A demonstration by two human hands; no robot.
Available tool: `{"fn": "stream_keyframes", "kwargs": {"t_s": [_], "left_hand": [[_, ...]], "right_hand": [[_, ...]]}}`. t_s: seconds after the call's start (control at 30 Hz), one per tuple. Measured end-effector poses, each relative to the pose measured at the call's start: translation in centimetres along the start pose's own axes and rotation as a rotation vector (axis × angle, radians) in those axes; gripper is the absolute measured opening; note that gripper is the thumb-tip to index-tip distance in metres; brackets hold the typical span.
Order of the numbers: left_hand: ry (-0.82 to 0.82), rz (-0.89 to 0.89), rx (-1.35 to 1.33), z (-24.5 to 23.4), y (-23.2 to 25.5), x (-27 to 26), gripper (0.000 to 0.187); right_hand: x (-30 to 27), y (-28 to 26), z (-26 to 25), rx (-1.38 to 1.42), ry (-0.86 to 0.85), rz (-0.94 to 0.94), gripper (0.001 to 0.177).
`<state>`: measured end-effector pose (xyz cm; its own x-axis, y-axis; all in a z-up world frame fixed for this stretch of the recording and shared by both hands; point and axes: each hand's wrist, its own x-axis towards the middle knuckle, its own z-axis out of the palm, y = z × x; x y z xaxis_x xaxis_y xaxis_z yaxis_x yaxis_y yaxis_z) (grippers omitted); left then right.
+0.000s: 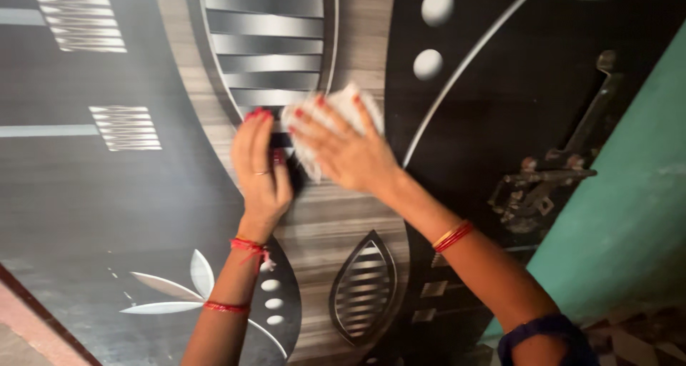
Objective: The person wipes the surface of a dark-colored door with a white cloth. They clean the decorative panels and the area around the handle using both hands.
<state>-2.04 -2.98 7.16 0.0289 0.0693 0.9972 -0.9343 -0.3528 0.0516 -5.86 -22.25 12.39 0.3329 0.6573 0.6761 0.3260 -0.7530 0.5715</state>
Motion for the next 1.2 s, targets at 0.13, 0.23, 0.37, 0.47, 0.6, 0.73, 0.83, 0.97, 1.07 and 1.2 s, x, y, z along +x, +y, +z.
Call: {"fn": "stream_keyframes", "kwargs": {"t_s": [0.13,0.23,0.37,0.47,0.6,0.73,0.83,0.97,1.07,1.2], "left_hand": [[0.079,-0.062,0.099,-1.2,-0.8,-0.3,0.053],[0.121,-0.068,0.131,-0.9,-1.1,-1.0,0.050],[0.312,-0.150,0.101,-0.8,-1.6,-1.6,0.049],[0.382,-0.200,0.054,-0.7,-1.7,-1.7,0.049],[0.348,-0.198,0.106,-0.8,-1.6,-1.8,0.051],[0.315,-0.184,0.158,-1.0,-1.6,-1.5,0.053],[0.303,-0.183,0.164,-0.9,-1.5,-1.4,0.053],[0.296,-0.186,0.159,-0.9,-1.4,-1.4,0.052],[0.289,-0.167,0.152,-1.0,-1.3,-1.3,0.051],[0.271,-0.152,0.157,-1.0,-1.1,-1.2,0.051]], "right_hand": [[5.6,2.0,-1.1,-0.123,0.161,0.194,0.059],[11.0,0.5,-0.9,-0.127,0.191,0.183,0.058],[13.4,-4.0,0.5,-0.109,0.168,-0.072,0.059],[12.7,-6.4,1.1,0.030,0.109,-0.209,0.062],[13.4,-4.9,0.9,0.030,0.133,-0.245,0.060],[15.7,0.6,-0.4,-0.053,0.147,-0.001,0.057],[14.3,2.0,-0.9,-0.123,0.191,0.100,0.055],[9.0,-1.6,0.0,-0.085,0.180,-0.085,0.061],[4.6,-2.7,0.5,-0.004,0.083,-0.270,0.053],[2.6,1.9,0.3,-0.145,0.150,-0.243,0.054]]}}
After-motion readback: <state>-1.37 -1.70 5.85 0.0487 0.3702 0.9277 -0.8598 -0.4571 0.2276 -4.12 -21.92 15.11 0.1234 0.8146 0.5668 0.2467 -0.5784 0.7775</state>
